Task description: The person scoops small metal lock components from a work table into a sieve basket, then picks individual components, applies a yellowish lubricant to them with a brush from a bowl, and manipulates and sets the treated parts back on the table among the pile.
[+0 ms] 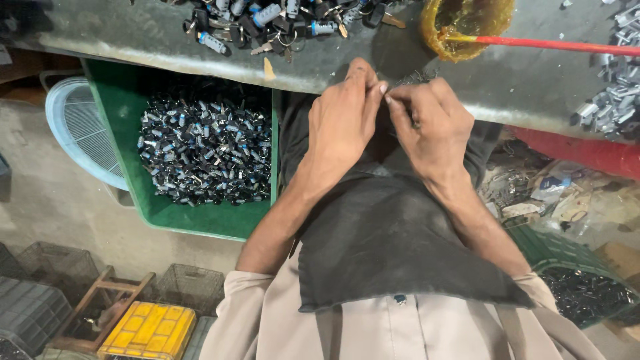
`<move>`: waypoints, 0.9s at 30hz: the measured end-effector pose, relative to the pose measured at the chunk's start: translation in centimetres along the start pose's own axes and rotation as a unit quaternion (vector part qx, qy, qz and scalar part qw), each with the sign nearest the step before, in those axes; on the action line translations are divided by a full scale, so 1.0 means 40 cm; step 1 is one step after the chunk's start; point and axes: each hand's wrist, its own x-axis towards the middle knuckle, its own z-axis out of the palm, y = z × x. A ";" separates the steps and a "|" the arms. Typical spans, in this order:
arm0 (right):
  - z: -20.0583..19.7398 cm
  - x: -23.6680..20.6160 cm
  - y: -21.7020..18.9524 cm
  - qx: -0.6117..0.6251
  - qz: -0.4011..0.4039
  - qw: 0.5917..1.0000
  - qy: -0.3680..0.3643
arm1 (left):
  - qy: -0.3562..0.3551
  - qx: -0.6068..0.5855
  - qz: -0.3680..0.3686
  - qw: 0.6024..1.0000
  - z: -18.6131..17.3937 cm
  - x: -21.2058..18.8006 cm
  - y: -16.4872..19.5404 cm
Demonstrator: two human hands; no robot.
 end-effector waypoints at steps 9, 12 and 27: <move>-0.038 -0.031 -0.011 0.145 0.150 0.978 -0.001 | 0.184 0.301 0.107 0.930 -0.100 0.069 -0.073; -0.053 -0.037 -0.015 0.146 0.131 0.981 -0.001 | 0.168 0.259 0.229 0.923 -0.156 0.076 -0.062; -0.059 -0.002 -0.078 0.375 0.125 0.918 -0.027 | -0.070 -0.696 -0.155 0.698 0.023 -0.152 -0.009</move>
